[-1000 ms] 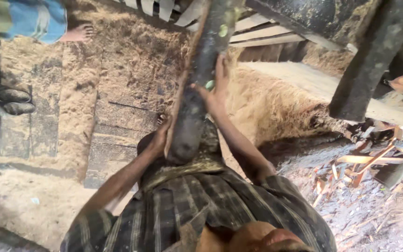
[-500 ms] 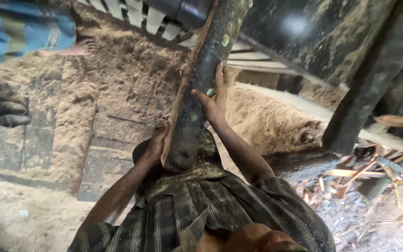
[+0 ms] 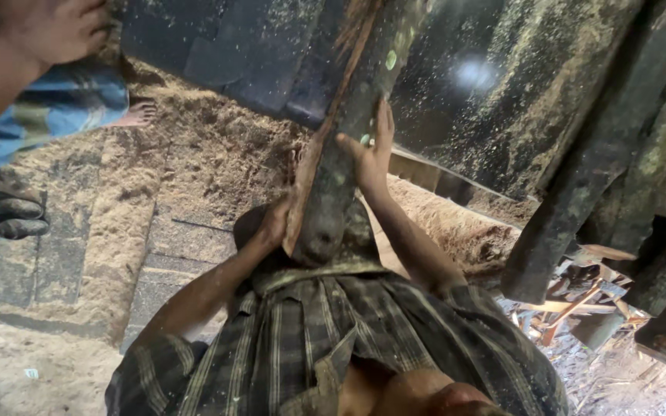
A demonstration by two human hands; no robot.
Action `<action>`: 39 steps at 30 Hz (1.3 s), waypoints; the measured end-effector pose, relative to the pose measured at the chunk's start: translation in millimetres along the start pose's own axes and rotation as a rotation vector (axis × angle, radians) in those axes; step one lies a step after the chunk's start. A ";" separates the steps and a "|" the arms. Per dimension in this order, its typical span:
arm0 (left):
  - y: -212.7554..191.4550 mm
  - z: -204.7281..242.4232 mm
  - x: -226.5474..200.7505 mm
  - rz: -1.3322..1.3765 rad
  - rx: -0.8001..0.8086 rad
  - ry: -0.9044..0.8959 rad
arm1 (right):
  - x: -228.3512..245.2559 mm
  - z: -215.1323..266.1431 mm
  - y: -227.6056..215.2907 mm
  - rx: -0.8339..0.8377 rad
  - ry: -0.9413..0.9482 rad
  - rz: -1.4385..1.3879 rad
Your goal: The person saws wood logs using a vertical band saw, holding the logs by hand and pushing them through the blade to create slabs while a second person assists.
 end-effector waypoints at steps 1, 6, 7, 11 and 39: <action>8.6 -15.6 -8.9 0.006 0.022 0.093 | -0.1 -13.8 -0.8 -0.004 -0.003 -0.002; 37.7 -77.6 -52.4 0.080 0.037 0.241 | 2.5 -88.0 -7.9 -0.138 -0.056 -0.309; 41.3 -83.6 -61.1 -0.037 -0.072 0.171 | 2.5 -98.5 -9.9 -0.140 -0.059 -0.312; 51.5 -92.0 -86.4 -0.236 -0.248 0.178 | -3.0 -121.4 -9.7 -0.164 -0.035 -0.382; 189.0 -113.8 -178.9 -0.703 -0.029 1.229 | -61.5 -34.0 3.7 0.457 0.216 -0.683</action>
Point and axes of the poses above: each hand's wrist, its own z-axis away from the middle knuckle, its own y-axis out of the palm, x = y × z, the point moved 1 cm from there along -z, towards the middle knuckle, and after that the axes turned 8 degrees about z, right-handed, at the moved point
